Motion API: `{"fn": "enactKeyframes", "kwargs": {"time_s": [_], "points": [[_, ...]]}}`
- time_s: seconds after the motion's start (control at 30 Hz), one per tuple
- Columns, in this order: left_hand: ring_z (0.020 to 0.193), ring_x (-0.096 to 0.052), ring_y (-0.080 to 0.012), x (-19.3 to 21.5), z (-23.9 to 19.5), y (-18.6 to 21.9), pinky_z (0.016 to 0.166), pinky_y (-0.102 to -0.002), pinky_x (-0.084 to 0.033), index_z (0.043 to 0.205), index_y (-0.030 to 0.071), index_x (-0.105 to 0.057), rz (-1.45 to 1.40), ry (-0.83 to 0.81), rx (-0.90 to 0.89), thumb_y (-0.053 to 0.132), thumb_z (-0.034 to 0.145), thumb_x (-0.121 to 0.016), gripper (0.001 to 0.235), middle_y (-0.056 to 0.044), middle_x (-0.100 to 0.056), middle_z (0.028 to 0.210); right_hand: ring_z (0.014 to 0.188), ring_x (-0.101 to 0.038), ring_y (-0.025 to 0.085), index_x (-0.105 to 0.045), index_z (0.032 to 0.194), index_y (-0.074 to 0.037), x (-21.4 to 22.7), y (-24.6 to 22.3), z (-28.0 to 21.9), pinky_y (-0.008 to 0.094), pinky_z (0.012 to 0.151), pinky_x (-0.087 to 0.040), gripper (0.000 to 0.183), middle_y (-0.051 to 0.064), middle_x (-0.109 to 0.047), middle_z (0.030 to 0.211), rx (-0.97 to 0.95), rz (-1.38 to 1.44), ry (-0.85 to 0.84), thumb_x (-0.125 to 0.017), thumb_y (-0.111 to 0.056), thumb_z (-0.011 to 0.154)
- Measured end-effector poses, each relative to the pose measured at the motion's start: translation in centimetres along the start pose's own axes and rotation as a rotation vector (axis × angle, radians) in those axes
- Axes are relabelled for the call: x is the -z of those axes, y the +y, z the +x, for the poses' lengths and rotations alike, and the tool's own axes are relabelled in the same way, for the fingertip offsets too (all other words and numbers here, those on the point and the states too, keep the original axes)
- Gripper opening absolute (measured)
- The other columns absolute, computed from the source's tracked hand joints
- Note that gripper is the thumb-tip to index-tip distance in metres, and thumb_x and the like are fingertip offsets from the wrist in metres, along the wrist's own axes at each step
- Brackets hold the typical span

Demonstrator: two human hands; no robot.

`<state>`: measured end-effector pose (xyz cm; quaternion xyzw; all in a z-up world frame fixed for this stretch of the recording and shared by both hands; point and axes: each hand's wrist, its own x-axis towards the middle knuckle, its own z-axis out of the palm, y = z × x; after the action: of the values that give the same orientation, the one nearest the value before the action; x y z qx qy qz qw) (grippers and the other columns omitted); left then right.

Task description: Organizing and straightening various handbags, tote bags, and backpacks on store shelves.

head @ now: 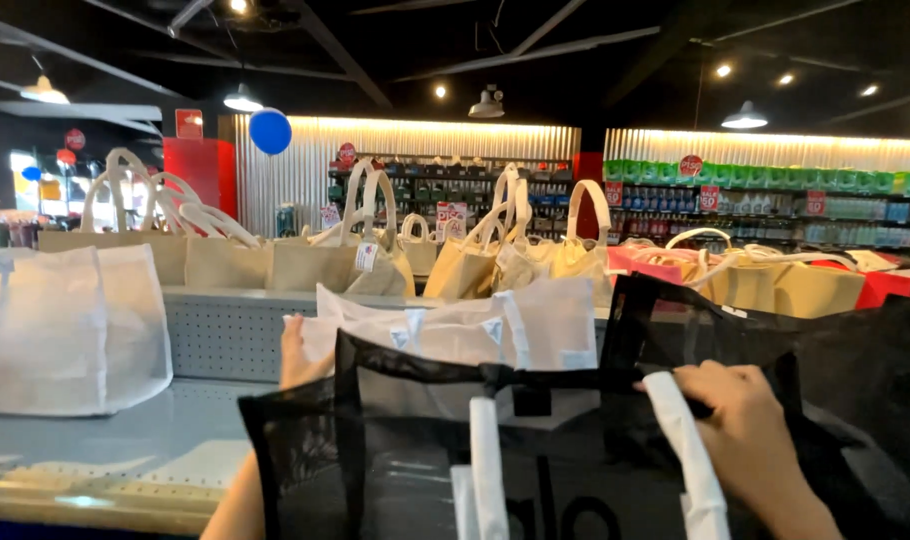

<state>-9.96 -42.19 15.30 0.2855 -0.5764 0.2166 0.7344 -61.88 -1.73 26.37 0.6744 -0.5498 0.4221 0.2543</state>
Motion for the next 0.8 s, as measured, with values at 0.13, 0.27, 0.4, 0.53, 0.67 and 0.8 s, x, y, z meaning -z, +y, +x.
{"fn": "enactKeyframes", "kwargs": {"time_s": [0.13,0.27,0.4,0.53,0.67,0.8], "points": [[0.133,-0.047,-0.0425,-3.6,-0.4,-3.5,0.112,-0.045,-0.038,0.15,-0.004,-0.038,0.06,0.103,-0.144,0.031,0.081,-0.081,0.089,-0.029,-0.05,0.143,0.076,-0.068,0.019,-0.082,0.096,-0.021,-1.0,0.8,3.7,0.036,0.084,-0.043,0.024,0.0,-0.076,0.081,0.108,0.109,0.143,-0.069,-0.023,0.076],[0.128,-0.052,-0.0386,-3.3,-0.5,-0.8,0.107,-0.044,-0.04,0.151,0.003,-0.036,-0.008,0.03,0.362,0.031,0.082,-0.079,0.086,-0.025,-0.054,0.139,0.08,-0.067,0.02,-0.082,0.1,-0.022,-3.1,3.0,6.6,0.035,0.092,-0.044,0.022,0.001,-0.075,0.085,0.102,0.068,0.209,-0.068,-0.03,0.084],[0.123,-0.056,-0.0346,-3.2,-0.6,1.7,0.102,-0.043,-0.043,0.152,0.01,-0.034,-0.084,-0.046,0.868,0.031,0.083,-0.078,0.085,-0.021,-0.058,0.136,0.089,-0.069,0.021,-0.081,0.101,-0.021,-4.6,4.2,8.1,0.039,0.093,-0.041,0.023,0.001,-0.077,0.095,0.152,0.042,0.236,-0.067,-0.03,0.085],[0.113,-0.064,-0.0289,-7.8,-4.9,-10.5,0.091,-0.042,-0.053,0.136,0.003,-0.058,-0.775,0.04,0.816,0.032,0.095,-0.059,0.051,-0.02,-0.066,0.129,0.092,-0.067,0.024,-0.082,0.104,-0.023,-6.5,4.6,9.8,0.04,0.094,-0.042,0.026,0.003,-0.075,0.094,0.141,-0.042,0.248,-0.068,-0.03,0.083],[0.098,-0.069,-0.0251,-5.9,-2.4,-8.1,0.084,-0.042,-0.051,0.119,0.001,-0.068,-0.163,-0.07,0.779,0.027,0.095,-0.062,0.035,-0.017,-0.076,0.106,0.094,-0.066,0.026,-0.079,0.099,-0.016,-8.6,4.0,12.2,0.04,0.098,-0.043,0.026,0.006,-0.075,0.097,0.18,-0.023,0.297,-0.072,-0.033,0.082],[0.092,-0.067,-0.0231,-3.5,0.1,-8.1,0.082,-0.039,-0.052,0.118,0.0,-0.071,-0.223,0.072,0.655,0.015,0.09,-0.068,0.032,-0.015,-0.078,0.1,0.093,-0.063,0.03,-0.081,0.099,-0.017,-10.1,1.3,13.1,0.038,0.096,-0.044,0.024,0.01,-0.072,0.09,0.08,-0.039,0.251,-0.071,-0.037,0.09]]}}
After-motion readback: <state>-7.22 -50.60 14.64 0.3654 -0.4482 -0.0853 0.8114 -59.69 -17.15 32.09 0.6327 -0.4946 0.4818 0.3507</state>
